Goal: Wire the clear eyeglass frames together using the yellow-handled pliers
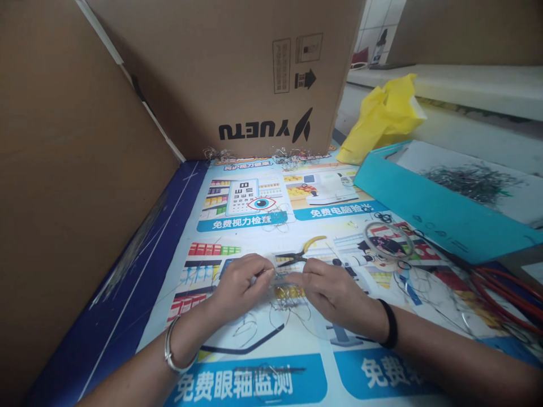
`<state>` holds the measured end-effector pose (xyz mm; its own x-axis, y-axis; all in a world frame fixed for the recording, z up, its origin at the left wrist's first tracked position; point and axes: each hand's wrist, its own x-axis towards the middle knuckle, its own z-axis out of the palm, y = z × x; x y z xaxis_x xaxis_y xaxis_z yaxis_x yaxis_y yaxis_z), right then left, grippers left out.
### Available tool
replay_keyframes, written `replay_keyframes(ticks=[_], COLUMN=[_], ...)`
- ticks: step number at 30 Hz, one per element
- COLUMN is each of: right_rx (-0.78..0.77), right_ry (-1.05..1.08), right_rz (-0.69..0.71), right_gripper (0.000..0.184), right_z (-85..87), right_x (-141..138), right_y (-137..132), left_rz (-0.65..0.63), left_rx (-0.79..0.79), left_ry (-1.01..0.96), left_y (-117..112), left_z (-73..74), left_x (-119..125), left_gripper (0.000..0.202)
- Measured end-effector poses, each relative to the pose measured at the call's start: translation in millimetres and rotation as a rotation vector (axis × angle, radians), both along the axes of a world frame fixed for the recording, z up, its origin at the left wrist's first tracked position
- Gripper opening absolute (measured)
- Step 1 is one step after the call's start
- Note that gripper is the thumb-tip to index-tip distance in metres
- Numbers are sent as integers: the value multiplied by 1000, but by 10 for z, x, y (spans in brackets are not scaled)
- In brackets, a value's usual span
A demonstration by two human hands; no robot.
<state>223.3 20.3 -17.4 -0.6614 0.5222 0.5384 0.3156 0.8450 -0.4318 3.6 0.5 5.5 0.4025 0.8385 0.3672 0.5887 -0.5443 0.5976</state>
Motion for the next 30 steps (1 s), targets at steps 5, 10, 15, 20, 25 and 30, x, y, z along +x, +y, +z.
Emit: replay_keyframes(ticks=[5, 10, 15, 20, 25, 30], right_rx=[-1, -7, -8, 30, 173, 200], right_ry=[-17, -33, -55, -85, -180, -187], right_rz=[1, 2, 2, -6, -67, -61], right_gripper=[33, 31, 34, 36, 35, 34], right_z=[-5, 5, 12, 24, 82, 109], right_x=[2, 5, -1, -3, -4, -11], right_y=[-1, -7, -14, -20, -40, -42], left_rz=[0, 0, -3, -8, -12, -21], left_rx=[-15, -6, 11, 31, 57, 65], left_ry=[12, 15, 21, 13, 13, 6], left_y=[2, 0, 0, 7, 2, -2], left_z=[6, 10, 1, 0, 1, 4], left_x=[0, 2, -5, -1, -2, -6], left_gripper=[18, 17, 18, 18, 16, 17])
